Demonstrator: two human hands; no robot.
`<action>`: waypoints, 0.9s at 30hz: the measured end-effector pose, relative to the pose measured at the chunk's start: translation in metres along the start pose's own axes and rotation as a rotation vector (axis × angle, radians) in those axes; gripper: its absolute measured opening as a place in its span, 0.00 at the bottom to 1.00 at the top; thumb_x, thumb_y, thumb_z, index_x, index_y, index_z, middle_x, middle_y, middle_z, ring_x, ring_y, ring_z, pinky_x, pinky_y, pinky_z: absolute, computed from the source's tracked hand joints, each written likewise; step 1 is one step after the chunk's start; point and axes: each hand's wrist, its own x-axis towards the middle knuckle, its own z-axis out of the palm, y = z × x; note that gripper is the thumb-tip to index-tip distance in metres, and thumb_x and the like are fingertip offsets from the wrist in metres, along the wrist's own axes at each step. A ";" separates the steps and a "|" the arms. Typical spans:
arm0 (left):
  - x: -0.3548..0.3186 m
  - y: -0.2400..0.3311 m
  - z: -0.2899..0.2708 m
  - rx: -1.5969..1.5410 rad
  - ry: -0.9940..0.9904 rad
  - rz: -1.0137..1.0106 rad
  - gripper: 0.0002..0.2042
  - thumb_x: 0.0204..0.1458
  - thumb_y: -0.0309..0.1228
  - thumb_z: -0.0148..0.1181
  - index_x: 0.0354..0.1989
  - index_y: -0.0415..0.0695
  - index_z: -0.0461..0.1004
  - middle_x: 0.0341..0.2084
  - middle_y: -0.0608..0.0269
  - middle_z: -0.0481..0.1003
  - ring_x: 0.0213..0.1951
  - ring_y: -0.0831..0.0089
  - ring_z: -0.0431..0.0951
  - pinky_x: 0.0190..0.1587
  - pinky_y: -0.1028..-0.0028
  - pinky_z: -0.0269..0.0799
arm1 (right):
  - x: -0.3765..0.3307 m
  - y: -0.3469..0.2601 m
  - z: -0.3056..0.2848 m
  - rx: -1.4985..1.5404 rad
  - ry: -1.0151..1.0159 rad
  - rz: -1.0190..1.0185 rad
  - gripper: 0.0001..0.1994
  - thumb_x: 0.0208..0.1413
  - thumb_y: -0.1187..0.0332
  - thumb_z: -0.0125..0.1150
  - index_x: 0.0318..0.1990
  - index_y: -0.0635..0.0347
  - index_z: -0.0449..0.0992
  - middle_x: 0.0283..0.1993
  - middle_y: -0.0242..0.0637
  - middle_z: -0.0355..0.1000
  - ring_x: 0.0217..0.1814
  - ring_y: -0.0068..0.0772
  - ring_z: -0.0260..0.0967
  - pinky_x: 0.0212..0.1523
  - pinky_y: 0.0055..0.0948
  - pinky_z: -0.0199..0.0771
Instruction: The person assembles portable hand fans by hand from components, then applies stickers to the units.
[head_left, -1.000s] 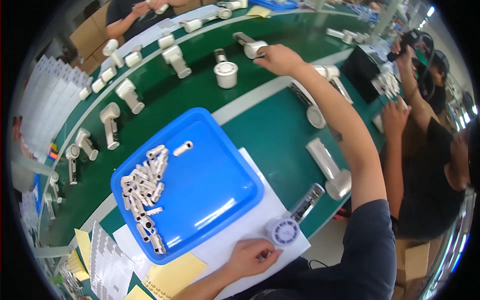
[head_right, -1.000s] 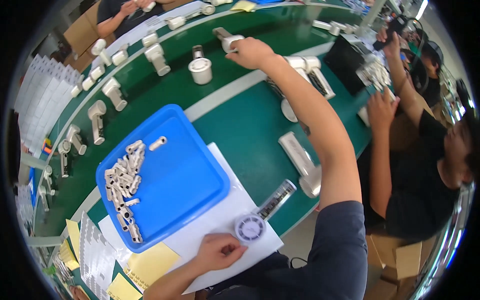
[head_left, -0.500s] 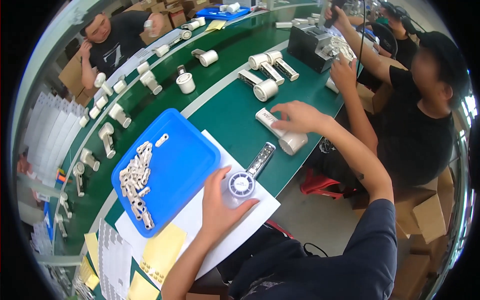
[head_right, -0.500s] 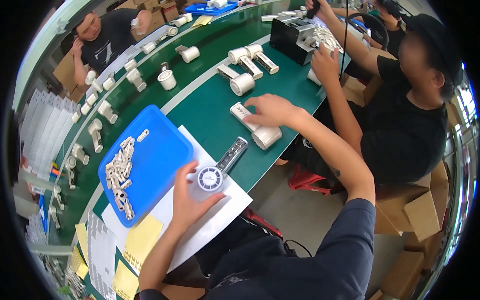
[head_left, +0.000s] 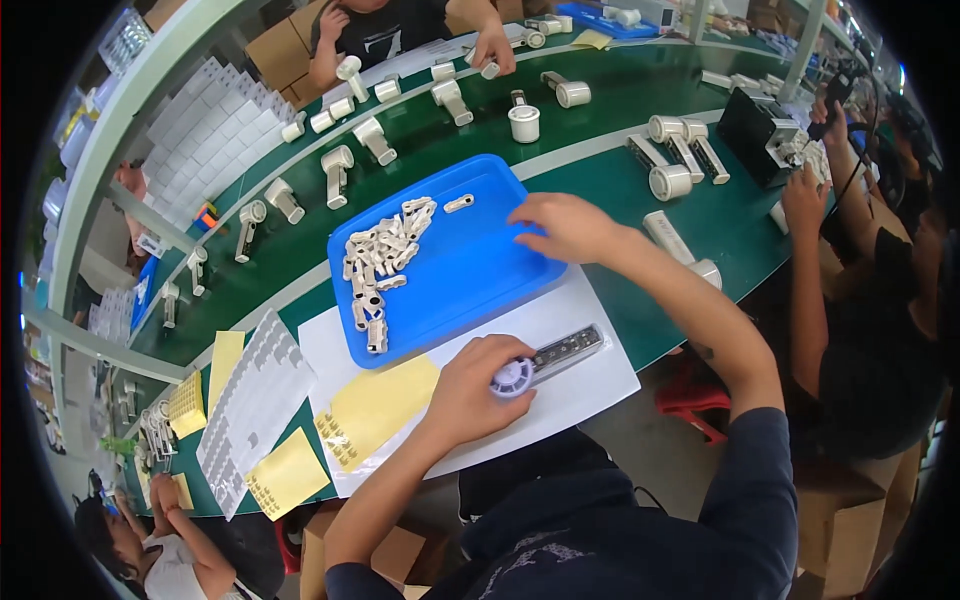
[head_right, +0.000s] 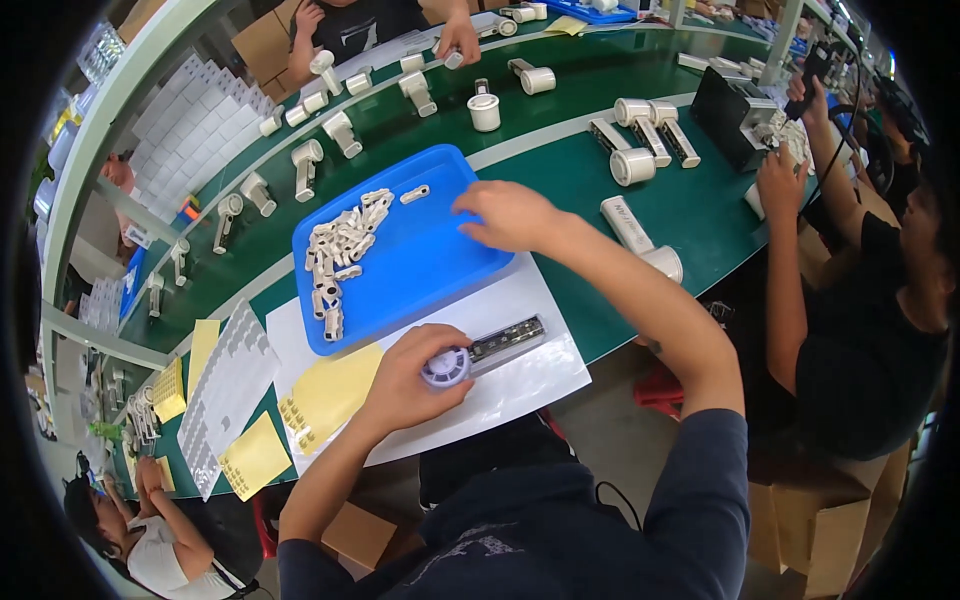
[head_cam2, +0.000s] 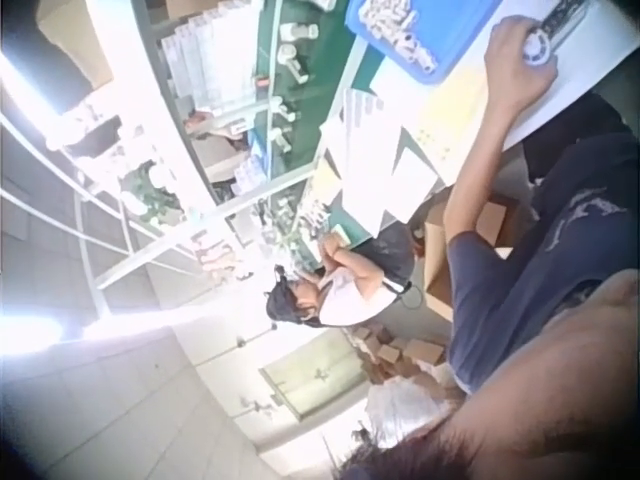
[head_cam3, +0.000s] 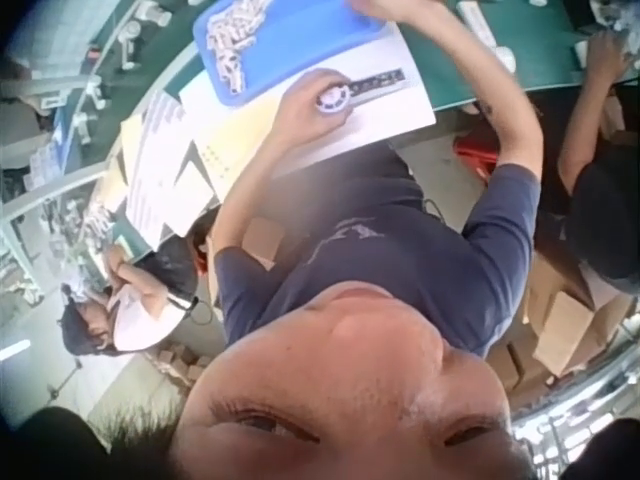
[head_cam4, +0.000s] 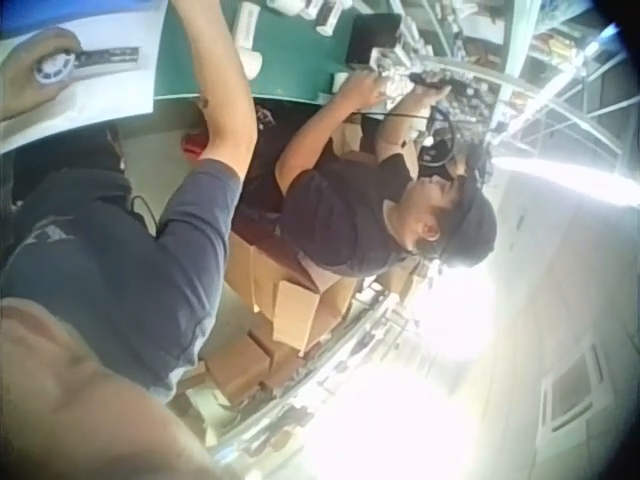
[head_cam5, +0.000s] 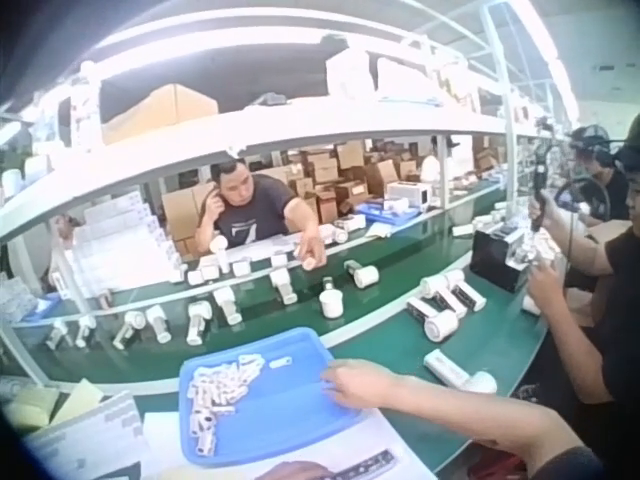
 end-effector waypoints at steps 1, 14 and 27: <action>-0.003 -0.003 -0.002 -0.018 -0.041 -0.027 0.19 0.39 0.29 0.68 0.43 0.46 0.75 0.45 0.59 0.75 0.49 0.58 0.74 0.51 0.66 0.70 | 0.009 -0.006 0.009 -0.018 -0.002 -0.046 0.15 0.54 0.65 0.59 0.49 0.58 0.76 0.46 0.44 0.72 0.50 0.47 0.71 0.50 0.40 0.73; -0.024 0.016 -0.008 0.133 0.284 0.078 0.20 0.39 0.24 0.71 0.44 0.44 0.77 0.53 0.52 0.70 0.54 0.54 0.70 0.54 0.64 0.68 | 0.073 0.020 0.065 -0.164 0.032 -0.005 0.17 0.53 0.69 0.57 0.51 0.58 0.75 0.46 0.44 0.71 0.50 0.46 0.71 0.50 0.39 0.73; 0.134 0.064 0.101 -0.144 -0.041 0.286 0.24 0.40 0.32 0.70 0.49 0.44 0.72 0.47 0.54 0.73 0.51 0.57 0.72 0.51 0.63 0.68 | -0.208 0.008 -0.084 0.792 0.747 0.335 0.16 0.53 0.81 0.61 0.50 0.64 0.71 0.43 0.37 0.75 0.46 0.24 0.72 0.50 0.24 0.71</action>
